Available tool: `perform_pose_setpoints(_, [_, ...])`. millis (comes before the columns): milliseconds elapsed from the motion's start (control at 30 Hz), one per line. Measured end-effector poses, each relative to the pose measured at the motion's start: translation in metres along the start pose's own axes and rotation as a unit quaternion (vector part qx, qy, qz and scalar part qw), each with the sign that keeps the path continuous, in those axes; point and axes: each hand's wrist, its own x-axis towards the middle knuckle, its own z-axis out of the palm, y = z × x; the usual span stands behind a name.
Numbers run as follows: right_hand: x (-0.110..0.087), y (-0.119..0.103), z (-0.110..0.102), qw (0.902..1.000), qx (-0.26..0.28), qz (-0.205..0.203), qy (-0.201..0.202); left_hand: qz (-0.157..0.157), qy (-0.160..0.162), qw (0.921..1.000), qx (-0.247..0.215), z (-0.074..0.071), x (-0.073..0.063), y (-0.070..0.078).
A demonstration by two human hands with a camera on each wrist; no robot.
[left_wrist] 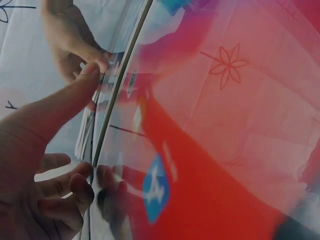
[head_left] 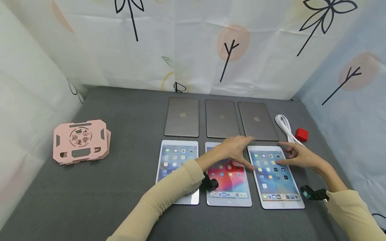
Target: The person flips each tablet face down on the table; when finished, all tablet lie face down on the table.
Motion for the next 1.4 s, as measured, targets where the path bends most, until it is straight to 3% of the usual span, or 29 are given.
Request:
perform_pose_setpoints(167, [-0.005,-0.003,0.001,0.9998,0.004,0.013,-0.012,-0.024,-0.011,0.9982,0.054,0.009,0.010,0.009])
perform_pose_setpoints(300, [-0.008,-0.004,0.001,0.9998,0.012,0.018,-0.004,-0.034,-0.002,0.9955,0.088,0.012,0.014,0.014])
perform_pose_setpoints(500, [-0.012,-0.001,0.002,0.9969,0.056,0.055,-0.010,-0.042,0.018,0.9958,0.079,0.017,0.018,0.019])
perform_pose_setpoints(733, [-0.017,0.009,-0.004,0.9854,0.145,0.080,-0.040,-0.042,0.033,0.9963,0.068,0.019,0.022,0.021])
perform_pose_setpoints(1033, [-0.039,0.025,-0.025,0.9711,0.231,0.002,-0.059,-0.033,0.034,0.9961,0.074,0.019,0.028,0.032])
perform_pose_setpoints(1167, [-0.046,0.027,-0.033,0.9626,0.264,-0.033,-0.048,-0.034,0.046,0.9956,0.075,0.025,0.032,0.037])
perform_pose_setpoints(1400, [-0.057,0.023,-0.042,0.9686,0.242,-0.056,0.006,-0.048,0.070,0.9941,0.067,0.038,0.043,0.054])
